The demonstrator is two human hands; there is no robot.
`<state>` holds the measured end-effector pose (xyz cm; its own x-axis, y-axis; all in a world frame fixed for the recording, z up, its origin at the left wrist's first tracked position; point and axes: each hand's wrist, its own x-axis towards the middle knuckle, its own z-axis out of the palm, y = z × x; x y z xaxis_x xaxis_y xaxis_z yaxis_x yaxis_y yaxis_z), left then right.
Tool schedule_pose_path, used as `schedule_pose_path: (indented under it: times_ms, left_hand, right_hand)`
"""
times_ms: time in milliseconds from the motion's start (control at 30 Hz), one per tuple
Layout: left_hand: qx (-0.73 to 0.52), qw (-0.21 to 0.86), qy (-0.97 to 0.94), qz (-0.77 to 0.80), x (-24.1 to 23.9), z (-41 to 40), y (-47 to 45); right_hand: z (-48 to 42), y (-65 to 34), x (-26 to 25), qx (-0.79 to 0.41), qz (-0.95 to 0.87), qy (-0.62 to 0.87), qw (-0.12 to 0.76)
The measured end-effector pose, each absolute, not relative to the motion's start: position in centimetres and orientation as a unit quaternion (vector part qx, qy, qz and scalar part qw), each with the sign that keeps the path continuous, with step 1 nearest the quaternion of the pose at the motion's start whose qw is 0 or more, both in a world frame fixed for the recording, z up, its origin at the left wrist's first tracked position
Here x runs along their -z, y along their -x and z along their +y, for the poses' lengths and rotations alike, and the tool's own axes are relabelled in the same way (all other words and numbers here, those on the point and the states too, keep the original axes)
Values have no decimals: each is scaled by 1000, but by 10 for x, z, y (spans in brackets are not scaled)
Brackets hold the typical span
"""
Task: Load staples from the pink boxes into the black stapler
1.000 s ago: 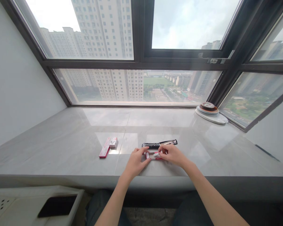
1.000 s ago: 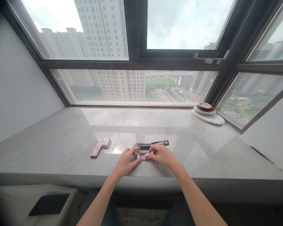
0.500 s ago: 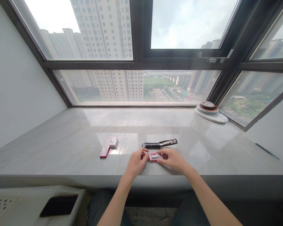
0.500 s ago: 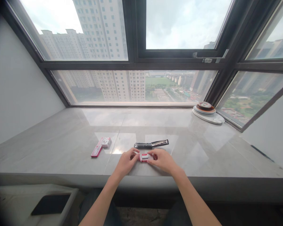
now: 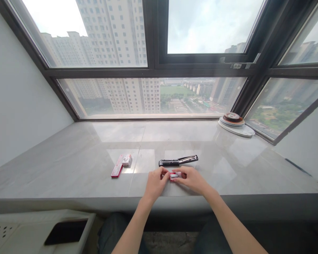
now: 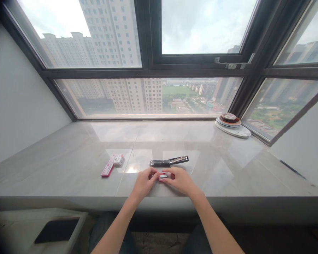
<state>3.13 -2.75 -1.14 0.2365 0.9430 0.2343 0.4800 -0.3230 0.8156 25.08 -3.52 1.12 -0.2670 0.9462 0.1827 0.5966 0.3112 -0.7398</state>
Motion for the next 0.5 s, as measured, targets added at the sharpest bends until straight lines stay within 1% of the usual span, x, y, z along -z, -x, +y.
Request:
schedule_pose_path:
  times_ms: [100, 200, 267, 300, 400, 500]
  left_hand:
    - [-381, 306, -720, 493, 10, -21, -21]
    - [-399, 206, -710, 542, 8, 0, -9]
    - [-388, 141, -718, 560, 8, 16, -5]
    - [-374, 126, -730, 558, 8, 22, -5]
    - [-331, 116, -768, 535, 14, 26, -13]
    - [-324, 111, -779, 526, 21, 11, -22]
  right_hand:
    - [-39, -249, -11, -270, -750, 518, 310]
    - [-44, -246, -8, -263, -745, 530, 308]
    - [-46, -243, -8, -261, -740, 535, 312]
    - [-47, -242, -8, -262, -740, 534, 314]
    - [-41, -239, -12, -259, -743, 519, 333]
    - [-26, -238, -16, -243, -744, 508, 360]
